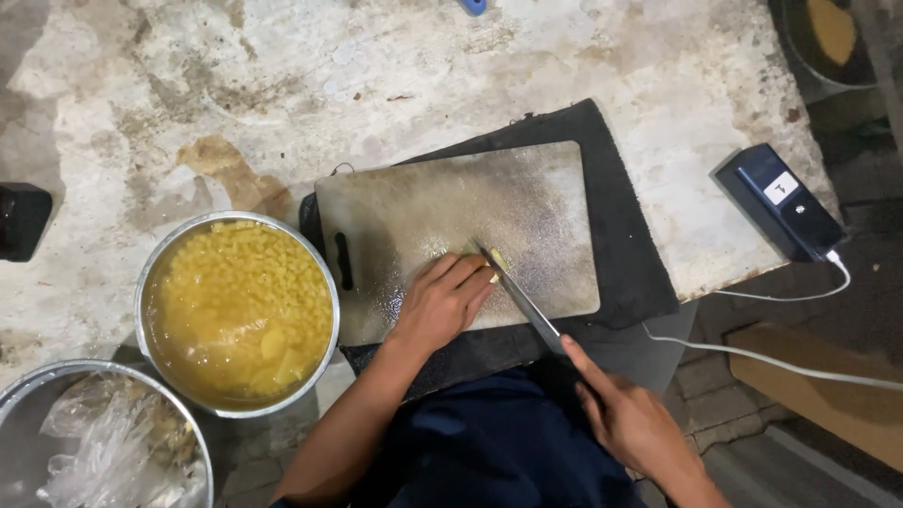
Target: Slicing small ingredients on a cutting board using a knife in a bakery production area.
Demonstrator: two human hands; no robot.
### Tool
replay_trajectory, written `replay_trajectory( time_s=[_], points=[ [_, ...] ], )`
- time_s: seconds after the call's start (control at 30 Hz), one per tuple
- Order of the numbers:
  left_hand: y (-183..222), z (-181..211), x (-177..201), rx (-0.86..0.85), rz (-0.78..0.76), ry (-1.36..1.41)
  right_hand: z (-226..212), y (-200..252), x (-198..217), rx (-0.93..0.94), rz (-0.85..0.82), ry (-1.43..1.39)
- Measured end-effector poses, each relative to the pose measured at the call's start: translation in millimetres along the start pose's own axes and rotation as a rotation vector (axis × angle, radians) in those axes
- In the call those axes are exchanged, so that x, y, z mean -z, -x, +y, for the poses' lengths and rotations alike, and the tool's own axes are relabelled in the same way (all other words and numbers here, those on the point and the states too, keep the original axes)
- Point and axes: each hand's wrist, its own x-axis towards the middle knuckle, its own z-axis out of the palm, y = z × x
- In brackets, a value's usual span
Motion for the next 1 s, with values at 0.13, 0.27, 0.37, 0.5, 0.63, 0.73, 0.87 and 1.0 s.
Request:
replay_trajectory(
  time_s=[0.13,0.27,0.37,0.5,0.63,0.73,0.87,1.0],
  points=[
    [5.9,-2.4,-9.8,0.012,0.05,0.045,-3.3,-0.8,-8.5,-0.072,-0.058,0.075],
    [3.1,-3.3,-10.9,0.027,0.053,0.031,-15.7,-11.7,2.0,-0.137,-0.178,0.072],
    [1.2,-0.5,-4.8,0.004,0.052,0.059,-12.2,-12.5,4.9,-0.166,-0.119,0.033],
    [4.0,0.0,-1.1,0.018,0.034,0.06,-3.1,-4.4,2.2,-0.07,-0.038,-0.046],
    [6.0,-1.7,-1.8,-0.012,0.087,0.103,-6.8,2.8,-2.9,-0.124,-0.034,-0.022],
    [6.4,-2.8,-5.5,-0.011,0.096,0.071,-3.3,4.3,-8.4,-0.094,-0.032,-0.027],
    [5.1,-2.6,-5.6,-0.004,0.12,0.053,-9.1,4.5,-5.4,-0.133,-0.07,-0.047],
    [2.6,-1.4,-3.9,-0.003,0.129,0.046,-6.5,2.3,-13.6,-0.068,-0.036,-0.011]
  ],
)
